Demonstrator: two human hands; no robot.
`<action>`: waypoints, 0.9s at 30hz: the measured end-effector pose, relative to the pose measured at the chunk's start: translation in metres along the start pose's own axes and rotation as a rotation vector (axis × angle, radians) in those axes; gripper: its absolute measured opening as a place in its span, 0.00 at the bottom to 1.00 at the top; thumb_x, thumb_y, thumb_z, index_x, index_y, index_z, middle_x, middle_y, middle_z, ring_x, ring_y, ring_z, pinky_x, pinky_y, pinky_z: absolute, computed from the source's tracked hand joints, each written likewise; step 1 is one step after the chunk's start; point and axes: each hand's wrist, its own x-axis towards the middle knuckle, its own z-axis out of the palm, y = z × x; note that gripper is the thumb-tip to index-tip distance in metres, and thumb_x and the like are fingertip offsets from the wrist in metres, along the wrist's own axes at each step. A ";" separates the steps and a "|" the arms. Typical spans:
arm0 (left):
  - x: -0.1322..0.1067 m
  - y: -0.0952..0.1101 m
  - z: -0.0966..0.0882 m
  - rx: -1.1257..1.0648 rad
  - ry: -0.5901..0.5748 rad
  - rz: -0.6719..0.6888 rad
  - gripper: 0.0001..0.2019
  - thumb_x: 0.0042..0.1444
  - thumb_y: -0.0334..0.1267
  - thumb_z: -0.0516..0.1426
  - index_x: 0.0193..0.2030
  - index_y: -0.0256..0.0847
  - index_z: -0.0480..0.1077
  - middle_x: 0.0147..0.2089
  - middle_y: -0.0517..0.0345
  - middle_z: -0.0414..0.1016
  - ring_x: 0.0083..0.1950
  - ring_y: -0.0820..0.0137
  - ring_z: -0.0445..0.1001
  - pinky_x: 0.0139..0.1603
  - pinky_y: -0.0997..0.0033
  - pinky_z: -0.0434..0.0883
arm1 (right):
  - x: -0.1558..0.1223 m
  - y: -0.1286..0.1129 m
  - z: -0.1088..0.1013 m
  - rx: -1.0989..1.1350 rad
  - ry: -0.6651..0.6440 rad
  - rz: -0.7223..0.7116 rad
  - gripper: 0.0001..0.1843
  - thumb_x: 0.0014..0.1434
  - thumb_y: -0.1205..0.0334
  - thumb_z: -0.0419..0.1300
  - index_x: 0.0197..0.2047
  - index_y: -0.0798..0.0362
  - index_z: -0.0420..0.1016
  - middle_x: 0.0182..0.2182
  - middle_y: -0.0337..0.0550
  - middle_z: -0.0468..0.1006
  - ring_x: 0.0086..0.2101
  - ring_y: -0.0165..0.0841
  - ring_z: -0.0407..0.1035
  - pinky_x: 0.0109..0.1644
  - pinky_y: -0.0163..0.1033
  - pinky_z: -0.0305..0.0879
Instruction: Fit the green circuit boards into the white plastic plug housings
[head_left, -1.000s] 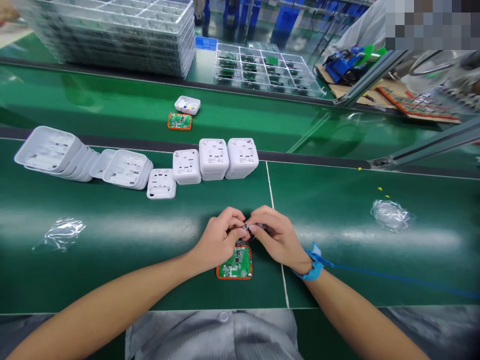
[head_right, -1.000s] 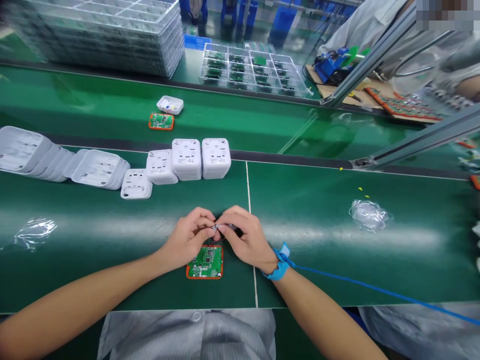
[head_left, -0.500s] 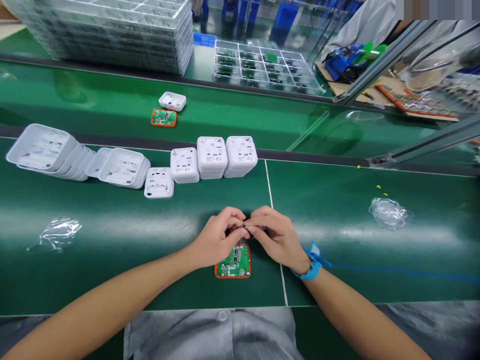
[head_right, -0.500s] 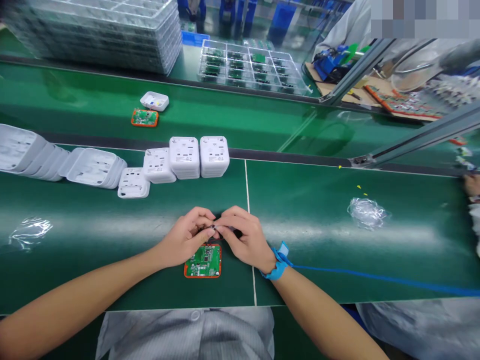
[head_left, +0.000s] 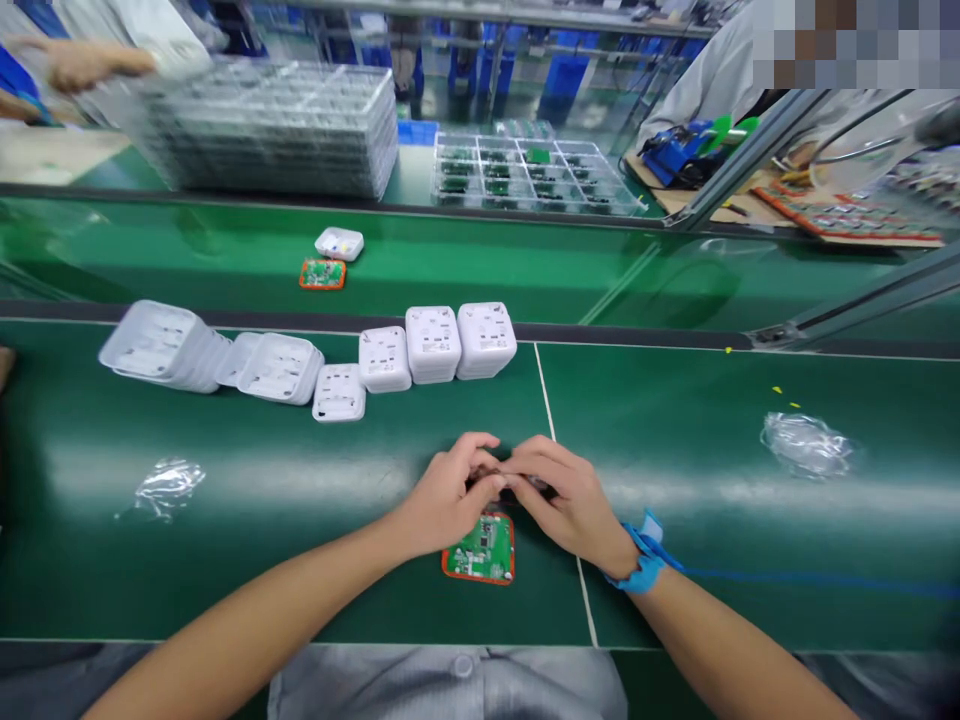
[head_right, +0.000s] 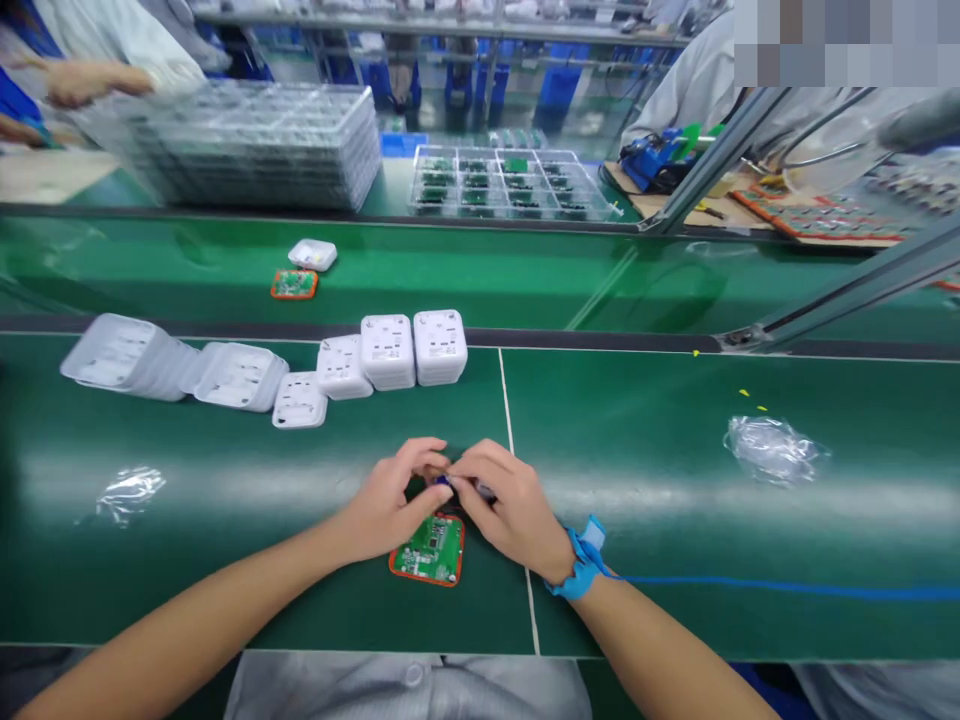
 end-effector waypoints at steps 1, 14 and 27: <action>0.000 0.002 -0.006 0.121 0.025 0.078 0.18 0.64 0.38 0.56 0.58 0.41 0.60 0.47 0.50 0.79 0.43 0.65 0.78 0.45 0.63 0.76 | 0.001 0.000 -0.002 -0.010 0.013 0.013 0.07 0.66 0.70 0.58 0.43 0.52 0.76 0.36 0.44 0.75 0.35 0.31 0.70 0.39 0.37 0.69; 0.075 0.054 -0.116 1.299 0.187 0.317 0.17 0.60 0.36 0.59 0.56 0.39 0.69 0.60 0.41 0.73 0.63 0.48 0.65 0.59 0.45 0.57 | -0.010 0.009 -0.015 -0.791 -0.130 0.310 0.22 0.58 0.40 0.63 0.38 0.51 0.66 0.23 0.39 0.72 0.23 0.39 0.69 0.25 0.39 0.52; 0.003 0.032 -0.078 0.447 0.403 0.125 0.14 0.65 0.45 0.50 0.45 0.40 0.72 0.38 0.54 0.77 0.38 0.64 0.73 0.39 0.66 0.67 | -0.002 0.016 0.003 -0.634 0.007 0.142 0.02 0.65 0.63 0.57 0.39 0.52 0.67 0.33 0.46 0.75 0.34 0.41 0.71 0.37 0.44 0.68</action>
